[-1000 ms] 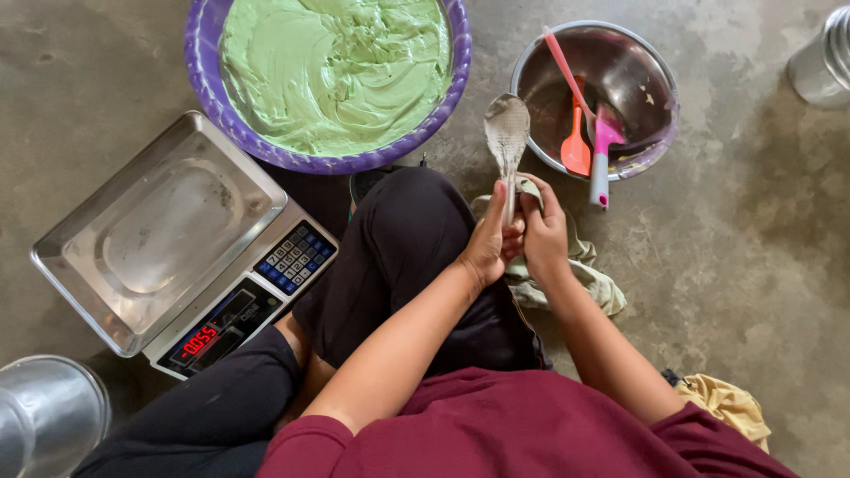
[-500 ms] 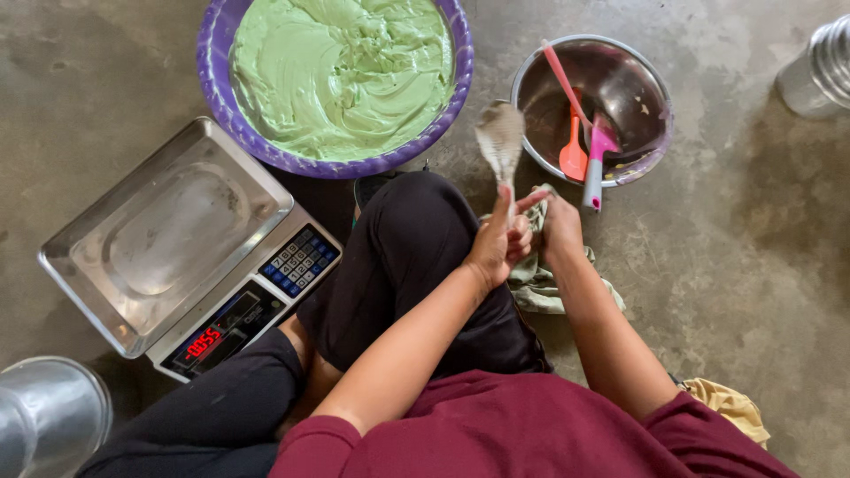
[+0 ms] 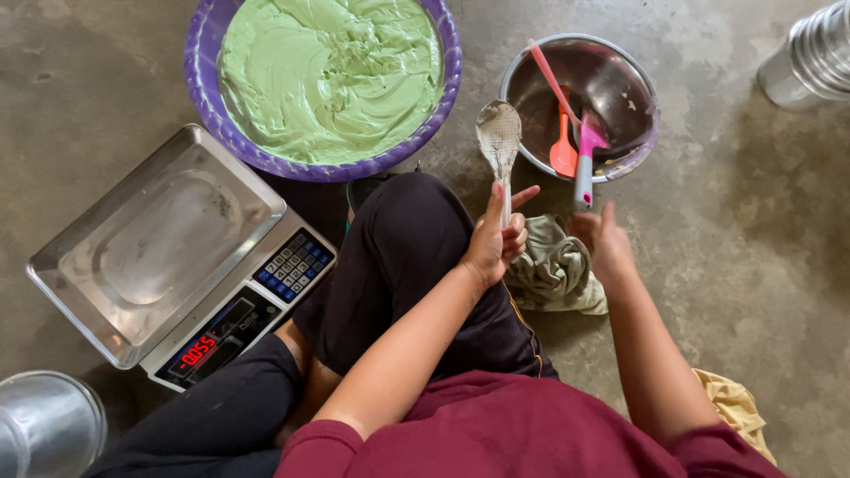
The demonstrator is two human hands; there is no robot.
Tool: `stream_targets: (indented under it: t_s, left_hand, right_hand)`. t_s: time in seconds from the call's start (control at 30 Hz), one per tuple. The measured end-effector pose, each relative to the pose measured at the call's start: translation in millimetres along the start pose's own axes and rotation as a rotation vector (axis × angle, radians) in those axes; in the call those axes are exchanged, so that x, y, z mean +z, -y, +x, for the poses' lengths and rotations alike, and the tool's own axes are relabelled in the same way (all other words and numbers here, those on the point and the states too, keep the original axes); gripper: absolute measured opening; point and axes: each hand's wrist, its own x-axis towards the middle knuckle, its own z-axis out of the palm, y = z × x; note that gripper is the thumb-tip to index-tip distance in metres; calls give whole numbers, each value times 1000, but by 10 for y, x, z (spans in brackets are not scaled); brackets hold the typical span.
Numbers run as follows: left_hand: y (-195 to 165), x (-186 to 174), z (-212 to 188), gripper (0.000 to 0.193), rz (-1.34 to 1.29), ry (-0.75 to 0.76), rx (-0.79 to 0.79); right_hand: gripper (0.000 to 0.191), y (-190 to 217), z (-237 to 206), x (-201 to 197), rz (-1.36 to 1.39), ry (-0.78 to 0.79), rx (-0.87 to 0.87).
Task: The person scoops a green batter from a large bowl and fills metal ring molds placed on a digital scale. They repeatedly weigh the molds, add batter, and smooth the surface before moving filled molds aside.
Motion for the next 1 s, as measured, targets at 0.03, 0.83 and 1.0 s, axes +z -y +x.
stream_targets:
  t_s: [0.03, 0.83, 1.0]
  left_hand:
    - [1, 11, -5, 90, 2, 0, 3]
    - [-227, -250, 486, 54, 413, -177, 306]
    - [-514, -276, 531, 53, 616, -284, 351]
  right_hand:
    - [77, 87, 128, 20, 243, -25, 31]
    - [51, 836, -900, 125, -499, 1, -717]
    - [45, 1012, -1274, -3, -1017, -114, -861]
